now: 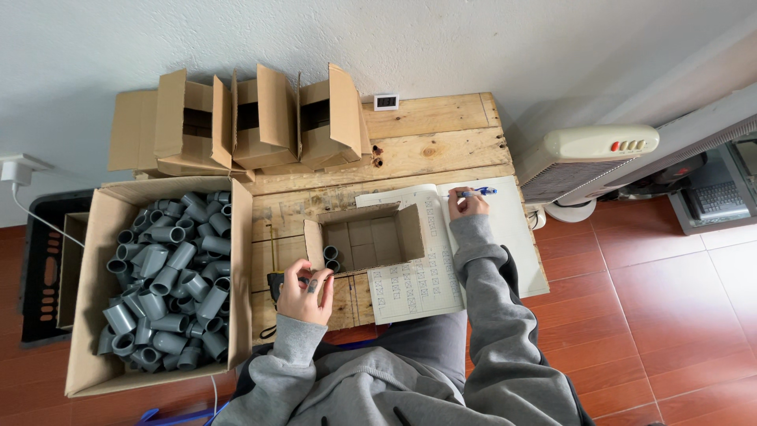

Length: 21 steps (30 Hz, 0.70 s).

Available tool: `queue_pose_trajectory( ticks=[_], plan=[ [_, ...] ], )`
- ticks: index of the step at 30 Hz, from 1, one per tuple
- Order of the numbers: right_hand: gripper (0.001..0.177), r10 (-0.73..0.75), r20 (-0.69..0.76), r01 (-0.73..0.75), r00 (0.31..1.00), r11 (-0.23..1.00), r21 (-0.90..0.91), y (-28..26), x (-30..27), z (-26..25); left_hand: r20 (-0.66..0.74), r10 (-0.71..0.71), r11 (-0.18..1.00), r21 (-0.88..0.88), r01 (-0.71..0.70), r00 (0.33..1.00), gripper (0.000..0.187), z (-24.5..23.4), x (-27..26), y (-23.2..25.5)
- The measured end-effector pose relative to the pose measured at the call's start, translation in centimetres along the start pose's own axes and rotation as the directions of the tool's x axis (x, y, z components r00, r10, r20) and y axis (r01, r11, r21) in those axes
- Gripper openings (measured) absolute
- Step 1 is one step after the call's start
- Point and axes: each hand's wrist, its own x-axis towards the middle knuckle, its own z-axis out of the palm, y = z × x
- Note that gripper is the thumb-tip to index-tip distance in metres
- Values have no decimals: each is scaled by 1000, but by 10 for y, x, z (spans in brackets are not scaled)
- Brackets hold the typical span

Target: The person assembles a cardboard box by hand and fills it with small grey plastic cylindrical components from a larger container, using a tape measure to check the dimensions of a component and writing notes in a notebook between actions.

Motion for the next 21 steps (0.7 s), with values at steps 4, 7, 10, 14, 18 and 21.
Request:
queue_pose_trajectory(
  ticks=[4,7,10,14,18,21],
  plan=[
    [54,74,-59,-76,996,997,-24,6,-1,4,-2,-15,1000,9,15,1000,10,0,-1,1],
    [9,6,-82,10,997,981,192,-25,-4,-21,-6,-1,1000,3,1,1000,10,0,-1,0],
    [4,113,-9,-105,994,948,301,-20,-2,-26,-11,8,1000,2,-8,1000,9,2,-2,-2],
    [5,-140,-67,152,988,955,255,-20,-4,-52,-16,6,1000,-5,-6,1000,11,2,-3,-3],
    [26,-392,69,387,917,919,70,-14,-2,-89,-16,7,1000,-1,-7,1000,10,0,-1,-1],
    [52,-466,156,489,871,856,-171,16,5,-92,-13,5,1000,-3,-5,1000,10,0,-2,-2]
  ],
)
